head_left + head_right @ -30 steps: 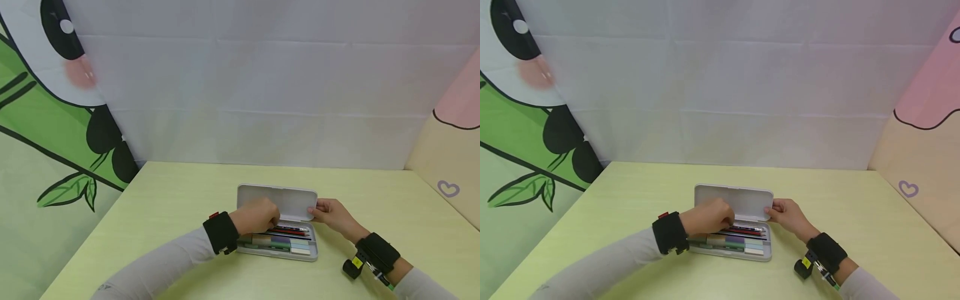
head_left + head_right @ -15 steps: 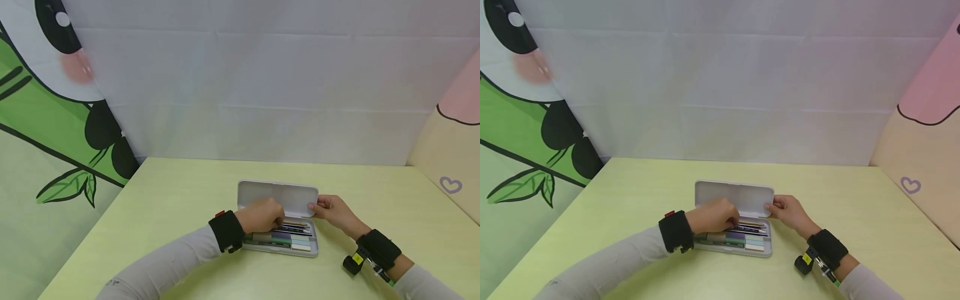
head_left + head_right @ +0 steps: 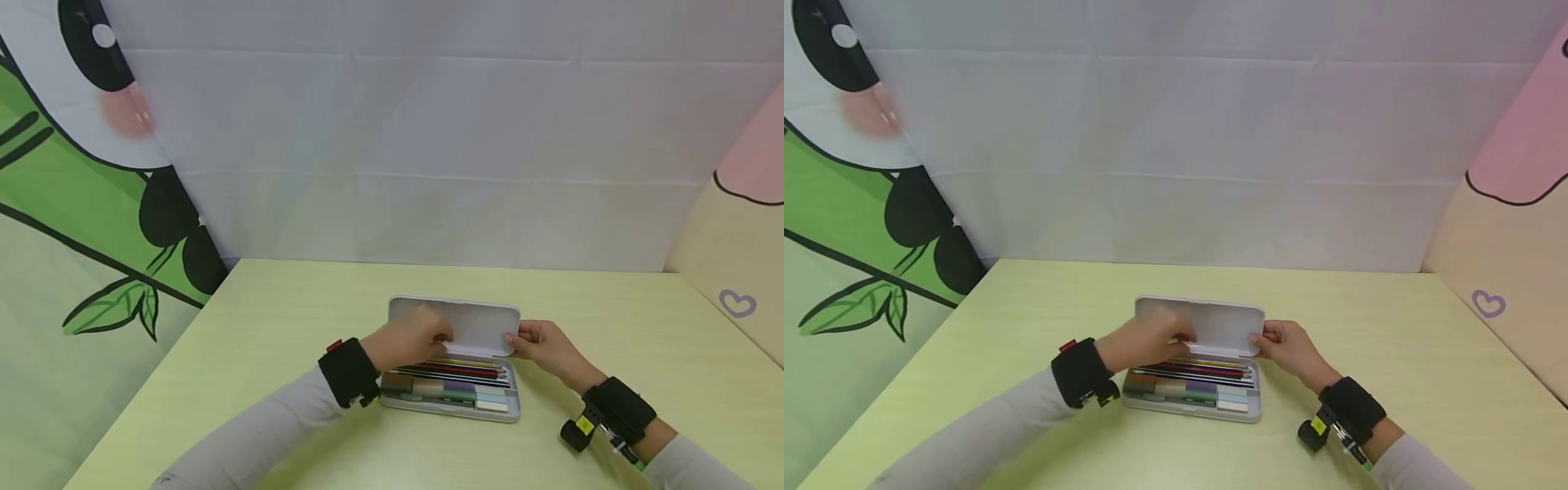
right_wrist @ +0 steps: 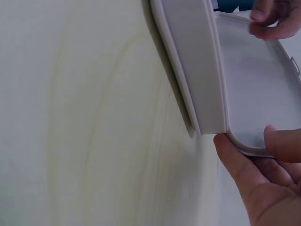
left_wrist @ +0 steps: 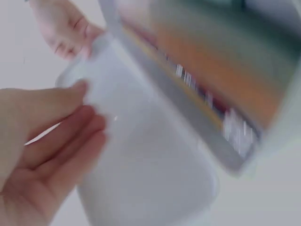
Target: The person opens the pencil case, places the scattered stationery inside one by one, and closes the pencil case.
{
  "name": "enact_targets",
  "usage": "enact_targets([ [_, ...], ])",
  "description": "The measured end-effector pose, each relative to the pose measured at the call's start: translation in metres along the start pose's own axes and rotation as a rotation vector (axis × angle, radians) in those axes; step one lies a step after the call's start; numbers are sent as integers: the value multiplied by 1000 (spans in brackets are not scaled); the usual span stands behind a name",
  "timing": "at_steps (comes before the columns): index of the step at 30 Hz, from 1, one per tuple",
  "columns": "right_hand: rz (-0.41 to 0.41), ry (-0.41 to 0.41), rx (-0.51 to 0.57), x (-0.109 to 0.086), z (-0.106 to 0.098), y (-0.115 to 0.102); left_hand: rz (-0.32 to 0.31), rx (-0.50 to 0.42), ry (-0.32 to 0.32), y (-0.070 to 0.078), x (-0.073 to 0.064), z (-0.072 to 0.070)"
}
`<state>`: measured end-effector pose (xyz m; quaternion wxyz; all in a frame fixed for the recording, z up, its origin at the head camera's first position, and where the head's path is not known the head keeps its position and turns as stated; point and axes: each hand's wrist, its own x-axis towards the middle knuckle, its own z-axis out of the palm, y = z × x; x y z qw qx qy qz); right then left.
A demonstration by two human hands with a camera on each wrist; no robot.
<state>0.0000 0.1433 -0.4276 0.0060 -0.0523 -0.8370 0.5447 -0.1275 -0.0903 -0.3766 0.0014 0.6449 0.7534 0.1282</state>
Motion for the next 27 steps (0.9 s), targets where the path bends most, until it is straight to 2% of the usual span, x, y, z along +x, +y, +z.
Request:
enact_targets([
  [2,-1,-2,-4,1,0,0,-10,24,145,-8,-5,-9],
  [4,-2,-3,-8,2,-1,1,-59,54,279,-18,-12,-16],
  [6,1,-1,-13,3,-1,2,-125,57,378,-31,-18,-20],
  [7,3,-1,-13,3,-1,2,-162,45,399,-37,-22,-20],
  [9,9,-3,-13,3,-1,3,-243,-33,391,-48,-30,-19],
  [11,12,-8,-11,3,-1,4,-305,-151,351,-58,-38,-14],
  [14,3,-17,-13,4,-1,6,-375,-341,275,-67,-48,-6],
  [16,-6,-22,-16,5,-2,6,-404,-424,245,-71,-51,-1],
  [20,-23,-29,-26,8,-2,3,-421,-470,229,-75,-54,2],
  [27,-42,-40,-36,23,-1,-1,-447,-449,246,-78,-59,-5],
])
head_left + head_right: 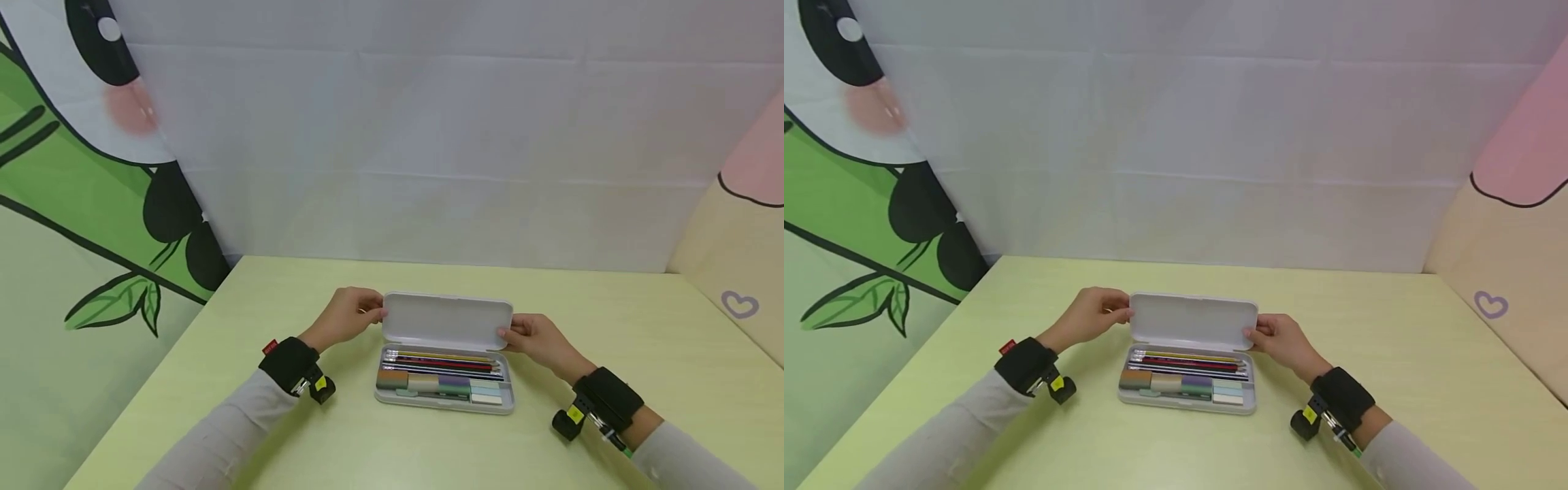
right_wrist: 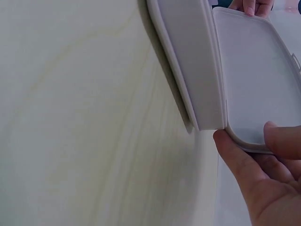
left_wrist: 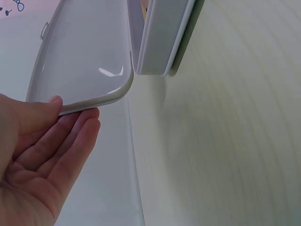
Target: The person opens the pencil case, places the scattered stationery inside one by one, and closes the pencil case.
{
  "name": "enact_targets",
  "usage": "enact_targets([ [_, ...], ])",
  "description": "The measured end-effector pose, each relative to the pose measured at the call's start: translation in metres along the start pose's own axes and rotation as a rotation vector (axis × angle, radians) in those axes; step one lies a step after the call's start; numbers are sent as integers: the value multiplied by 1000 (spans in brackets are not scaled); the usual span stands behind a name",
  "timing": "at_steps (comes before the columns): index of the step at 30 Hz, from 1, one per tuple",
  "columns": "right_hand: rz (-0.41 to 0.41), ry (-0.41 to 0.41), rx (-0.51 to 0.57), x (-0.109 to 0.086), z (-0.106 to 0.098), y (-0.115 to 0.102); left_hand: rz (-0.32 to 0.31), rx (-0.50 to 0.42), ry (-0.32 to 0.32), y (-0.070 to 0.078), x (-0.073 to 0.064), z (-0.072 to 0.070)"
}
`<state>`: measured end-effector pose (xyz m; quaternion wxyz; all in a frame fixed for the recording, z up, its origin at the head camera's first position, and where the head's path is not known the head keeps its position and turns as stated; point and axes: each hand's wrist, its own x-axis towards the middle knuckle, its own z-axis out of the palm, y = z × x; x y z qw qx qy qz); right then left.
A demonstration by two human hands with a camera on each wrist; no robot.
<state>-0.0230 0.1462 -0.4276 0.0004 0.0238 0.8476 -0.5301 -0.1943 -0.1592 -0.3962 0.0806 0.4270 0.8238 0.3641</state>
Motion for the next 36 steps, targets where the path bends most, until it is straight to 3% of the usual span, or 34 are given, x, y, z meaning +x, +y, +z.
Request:
enact_targets([
  [9,-20,-32,-7,23,12,-6,-31,17,43,-10,-13,-12],
  [20,-3,3,-11,24,29,-8,-23,16,53,-20,-23,-21],
  [25,17,103,-150,13,42,-16,-8,-16,59,-23,-31,-25],
  [28,25,202,-206,2,50,-25,-9,-102,59,-22,-36,-29],
  [32,5,306,-164,-14,60,-41,15,-207,25,-16,-45,-36],
  [36,-55,302,-132,-27,64,-50,50,-166,-12,-10,-61,-42],
])
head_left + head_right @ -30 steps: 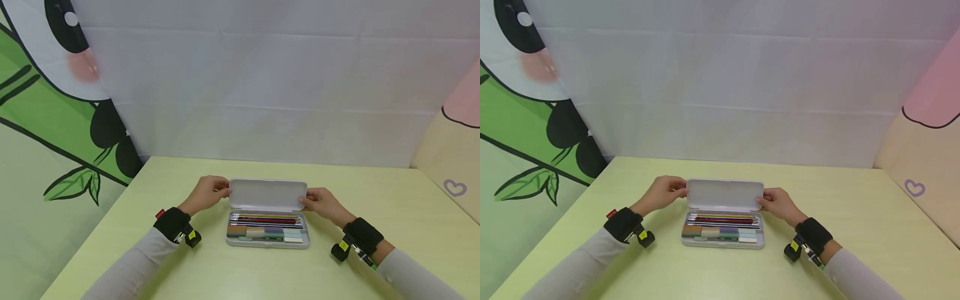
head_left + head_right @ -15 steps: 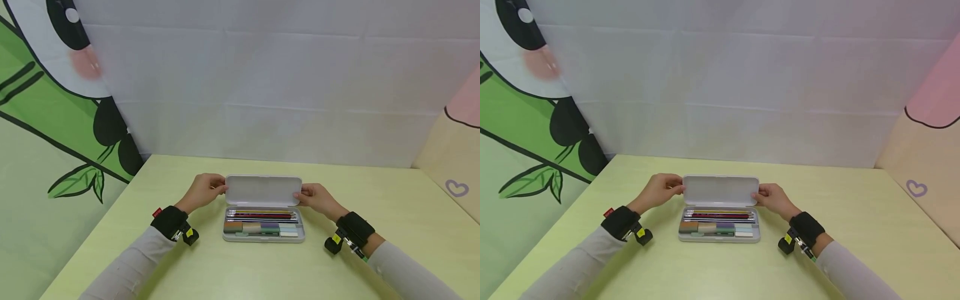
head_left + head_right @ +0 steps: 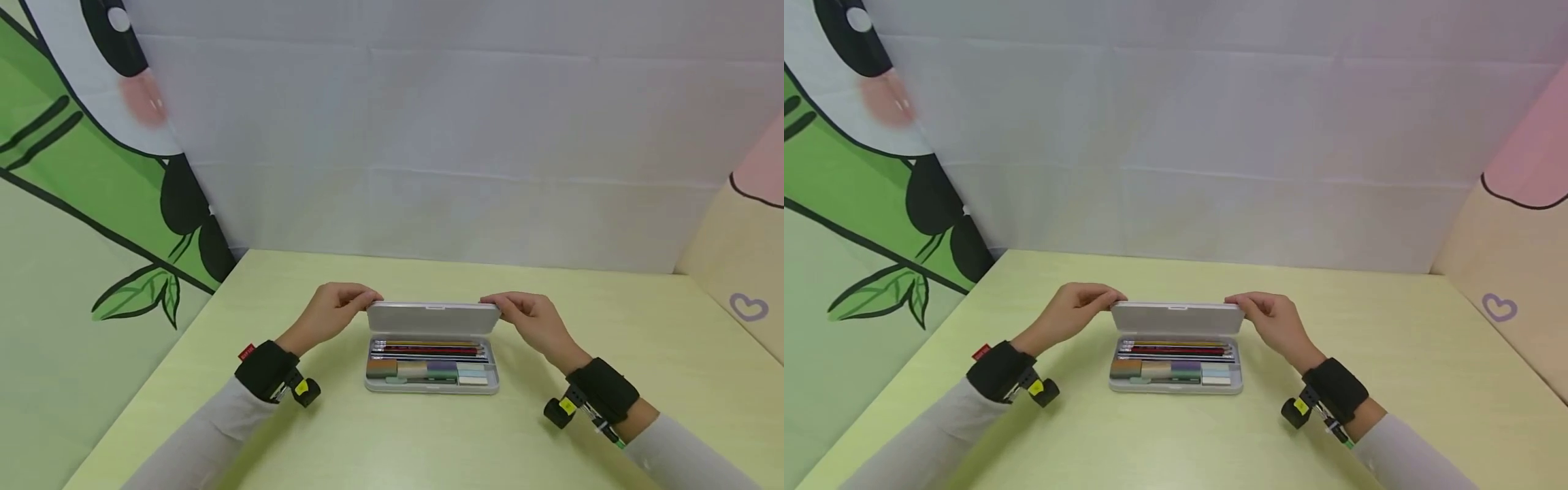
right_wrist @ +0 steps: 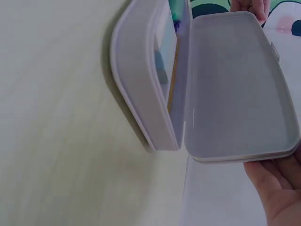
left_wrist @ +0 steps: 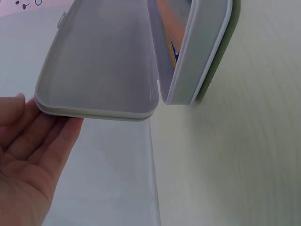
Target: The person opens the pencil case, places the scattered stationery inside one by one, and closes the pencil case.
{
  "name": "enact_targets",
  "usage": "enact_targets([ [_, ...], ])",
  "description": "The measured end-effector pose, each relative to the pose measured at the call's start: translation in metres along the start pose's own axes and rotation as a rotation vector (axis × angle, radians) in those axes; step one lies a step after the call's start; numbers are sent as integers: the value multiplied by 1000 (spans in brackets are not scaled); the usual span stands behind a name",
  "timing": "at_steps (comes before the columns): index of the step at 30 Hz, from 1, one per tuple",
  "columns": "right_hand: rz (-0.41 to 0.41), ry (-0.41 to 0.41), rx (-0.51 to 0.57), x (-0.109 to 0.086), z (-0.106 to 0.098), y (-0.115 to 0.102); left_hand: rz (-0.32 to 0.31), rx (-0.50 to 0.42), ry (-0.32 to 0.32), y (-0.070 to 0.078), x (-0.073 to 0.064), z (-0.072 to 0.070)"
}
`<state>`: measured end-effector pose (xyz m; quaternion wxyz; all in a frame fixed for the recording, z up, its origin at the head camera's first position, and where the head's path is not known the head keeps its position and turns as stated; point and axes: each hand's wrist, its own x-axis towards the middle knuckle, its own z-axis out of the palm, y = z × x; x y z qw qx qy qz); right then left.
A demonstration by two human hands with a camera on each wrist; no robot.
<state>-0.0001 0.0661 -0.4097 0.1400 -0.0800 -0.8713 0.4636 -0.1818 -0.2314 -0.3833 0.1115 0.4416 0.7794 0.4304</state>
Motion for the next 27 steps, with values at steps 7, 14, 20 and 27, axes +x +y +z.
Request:
enact_targets([
  [7,-138,18,-133,-42,10,-7,105,165,-156,10,-38,10],
  [14,-202,35,-248,-64,23,-13,289,372,-204,12,-57,21],
  [20,-214,15,-287,-70,29,-16,322,432,-192,11,-61,27],
  [27,-242,12,-359,-69,30,-22,354,472,-128,13,-62,30],
])
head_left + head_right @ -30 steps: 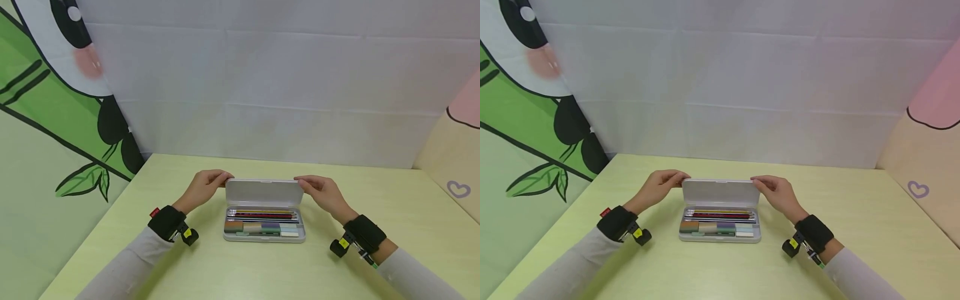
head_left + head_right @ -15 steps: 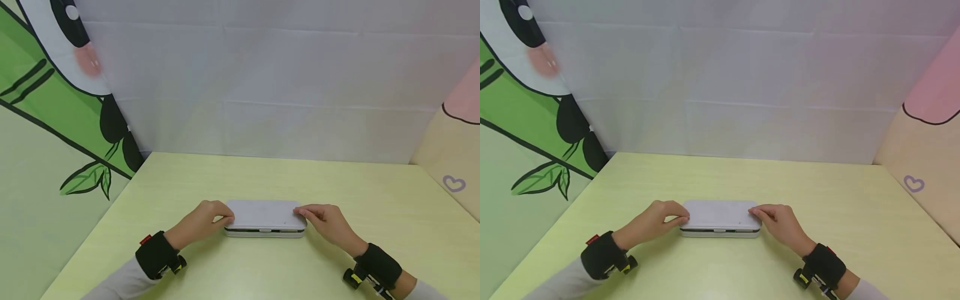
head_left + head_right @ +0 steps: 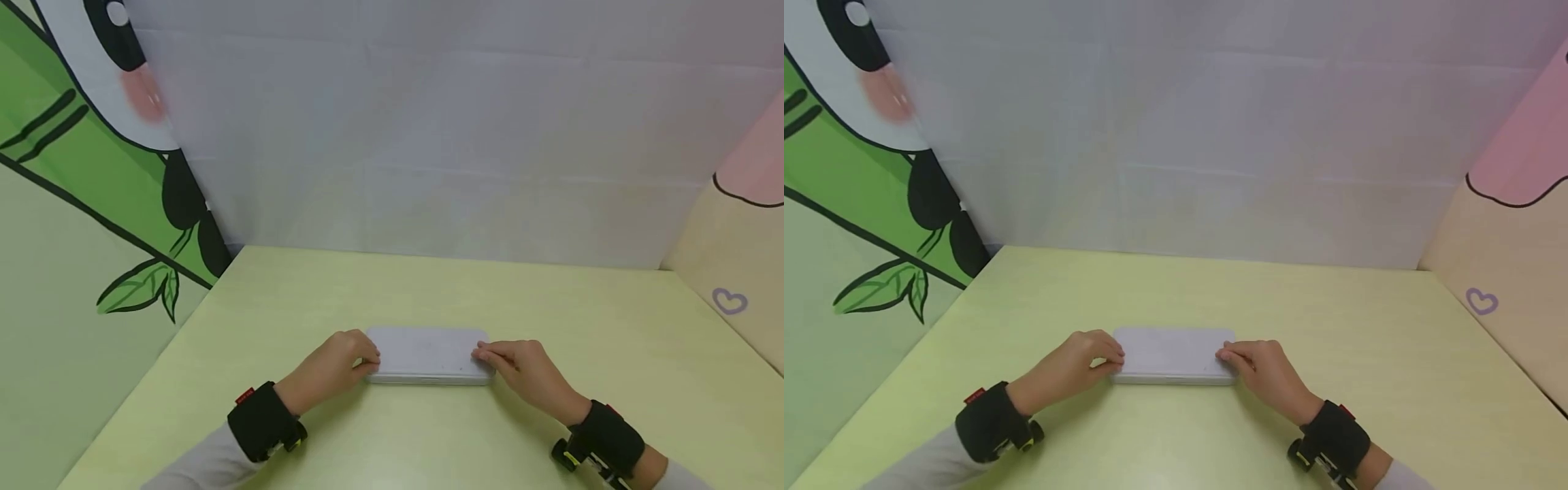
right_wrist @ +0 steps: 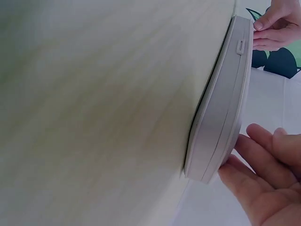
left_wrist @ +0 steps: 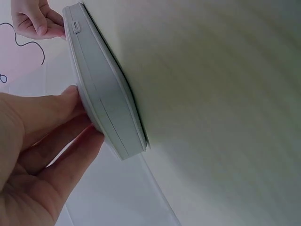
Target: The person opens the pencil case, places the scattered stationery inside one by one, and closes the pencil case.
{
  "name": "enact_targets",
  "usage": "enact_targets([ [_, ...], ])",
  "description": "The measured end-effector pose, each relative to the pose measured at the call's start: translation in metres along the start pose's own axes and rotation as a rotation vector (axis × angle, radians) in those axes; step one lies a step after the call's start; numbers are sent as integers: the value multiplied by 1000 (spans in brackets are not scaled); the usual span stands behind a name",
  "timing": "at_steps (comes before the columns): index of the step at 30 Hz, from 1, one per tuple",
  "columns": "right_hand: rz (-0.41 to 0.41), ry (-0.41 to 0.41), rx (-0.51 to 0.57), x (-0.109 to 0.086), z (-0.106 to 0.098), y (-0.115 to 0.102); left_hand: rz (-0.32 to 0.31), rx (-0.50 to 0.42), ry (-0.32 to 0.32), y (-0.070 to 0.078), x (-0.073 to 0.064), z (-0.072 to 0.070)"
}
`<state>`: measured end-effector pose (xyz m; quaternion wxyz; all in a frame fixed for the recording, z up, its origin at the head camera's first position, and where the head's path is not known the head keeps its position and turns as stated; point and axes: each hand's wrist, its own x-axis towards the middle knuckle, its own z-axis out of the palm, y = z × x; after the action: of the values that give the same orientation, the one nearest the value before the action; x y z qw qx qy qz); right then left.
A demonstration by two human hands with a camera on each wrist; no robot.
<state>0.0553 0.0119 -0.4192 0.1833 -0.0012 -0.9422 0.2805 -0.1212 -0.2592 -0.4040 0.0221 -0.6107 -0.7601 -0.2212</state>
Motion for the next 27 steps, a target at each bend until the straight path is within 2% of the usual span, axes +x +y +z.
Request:
enact_targets([
  [4,21,-8,-3,2,-2,1,5,11,9,-1,5,0],
  [9,31,-29,0,2,-3,5,-10,-26,-27,-4,11,2],
  [15,28,-20,-22,9,-7,15,-26,-68,-29,-12,27,6],
  [21,34,-17,-40,21,-7,31,-54,-93,-25,-26,47,11],
  [27,27,-37,-38,38,-2,38,-107,-82,-22,-35,50,14],
])
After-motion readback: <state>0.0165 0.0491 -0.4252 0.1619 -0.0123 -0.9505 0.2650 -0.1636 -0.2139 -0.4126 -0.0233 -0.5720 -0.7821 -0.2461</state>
